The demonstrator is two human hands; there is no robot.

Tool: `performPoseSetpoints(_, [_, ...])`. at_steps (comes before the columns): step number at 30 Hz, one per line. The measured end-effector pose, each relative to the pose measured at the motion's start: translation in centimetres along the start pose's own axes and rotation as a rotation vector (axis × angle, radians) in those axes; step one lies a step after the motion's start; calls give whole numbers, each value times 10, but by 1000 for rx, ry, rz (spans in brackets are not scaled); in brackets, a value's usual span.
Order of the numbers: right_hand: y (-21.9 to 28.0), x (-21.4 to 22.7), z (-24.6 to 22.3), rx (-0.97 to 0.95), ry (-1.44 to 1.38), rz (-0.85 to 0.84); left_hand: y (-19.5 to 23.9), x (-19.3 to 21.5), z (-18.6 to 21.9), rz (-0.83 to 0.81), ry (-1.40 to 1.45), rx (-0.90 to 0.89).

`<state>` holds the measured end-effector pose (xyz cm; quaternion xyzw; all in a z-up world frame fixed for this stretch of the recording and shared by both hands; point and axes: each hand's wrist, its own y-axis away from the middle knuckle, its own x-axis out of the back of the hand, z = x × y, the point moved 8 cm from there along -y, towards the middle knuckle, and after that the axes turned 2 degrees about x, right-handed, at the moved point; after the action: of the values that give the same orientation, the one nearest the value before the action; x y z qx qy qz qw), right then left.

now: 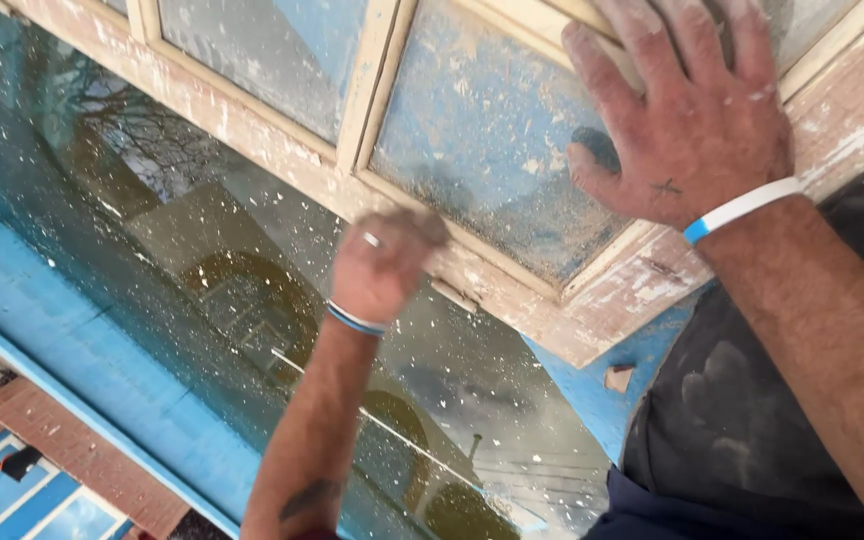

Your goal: Sanding a wooden window frame with sandpaper.

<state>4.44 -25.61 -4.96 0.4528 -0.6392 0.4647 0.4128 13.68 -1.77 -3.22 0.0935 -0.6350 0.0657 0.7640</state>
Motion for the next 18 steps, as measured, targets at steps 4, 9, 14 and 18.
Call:
performPoseSetpoints(4, [2,-7,3,-34,9,-54,-14,11,-4,35,-135,112])
performPoseSetpoints(9, [2,-6,3,-24,-47,-29,-9,0,-19,-115,-193,26])
performPoseSetpoints(14, [3,-9,3,-36,-51,-44,-16,-12,4,-161,-132,-82])
performPoseSetpoints(18, [3,-6,3,-44,-36,-56,-27,8,-33,-43,-312,121])
